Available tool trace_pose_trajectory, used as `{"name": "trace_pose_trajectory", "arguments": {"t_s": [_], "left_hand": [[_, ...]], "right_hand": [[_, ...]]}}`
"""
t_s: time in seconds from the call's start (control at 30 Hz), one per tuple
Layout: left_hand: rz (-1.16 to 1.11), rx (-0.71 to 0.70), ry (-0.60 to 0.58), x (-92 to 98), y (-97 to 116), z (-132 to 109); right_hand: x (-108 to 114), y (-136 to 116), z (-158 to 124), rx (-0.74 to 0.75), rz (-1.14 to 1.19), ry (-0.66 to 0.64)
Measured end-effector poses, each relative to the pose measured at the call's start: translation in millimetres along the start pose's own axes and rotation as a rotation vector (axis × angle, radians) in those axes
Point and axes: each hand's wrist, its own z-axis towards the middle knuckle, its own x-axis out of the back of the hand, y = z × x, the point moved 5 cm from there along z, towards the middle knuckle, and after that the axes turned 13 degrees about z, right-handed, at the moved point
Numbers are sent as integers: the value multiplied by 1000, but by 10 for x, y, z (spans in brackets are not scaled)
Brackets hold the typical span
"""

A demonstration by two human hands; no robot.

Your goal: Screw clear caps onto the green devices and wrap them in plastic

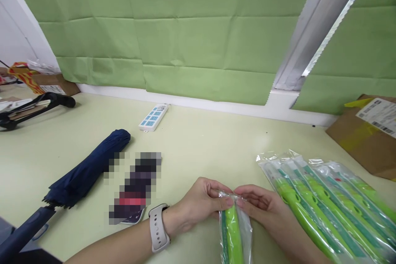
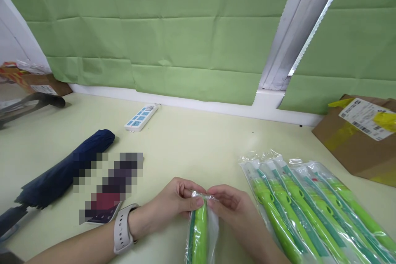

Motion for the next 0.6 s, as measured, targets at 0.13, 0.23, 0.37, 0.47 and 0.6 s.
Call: {"name": "trace_pose_trajectory", "arguments": {"t_s": [0.13,0.23,0.37,0.47,0.6], "left_hand": [[-22,4,-44,-24,22,-10],[-38,3,-81,-47,35,-17],[-45,-11,-99,-47,17,-13],[-25,-28,-109,-48,-8,-8],[18,-71,-114,-75,14,-29]], "right_hand": [[59,24,6,-10,16,20],[97,35,7,-10,19,28],[92,17,3,-6,10,19],[58,-2,-6,1,2,4],[15,11,-24,0,0,-15]]}}
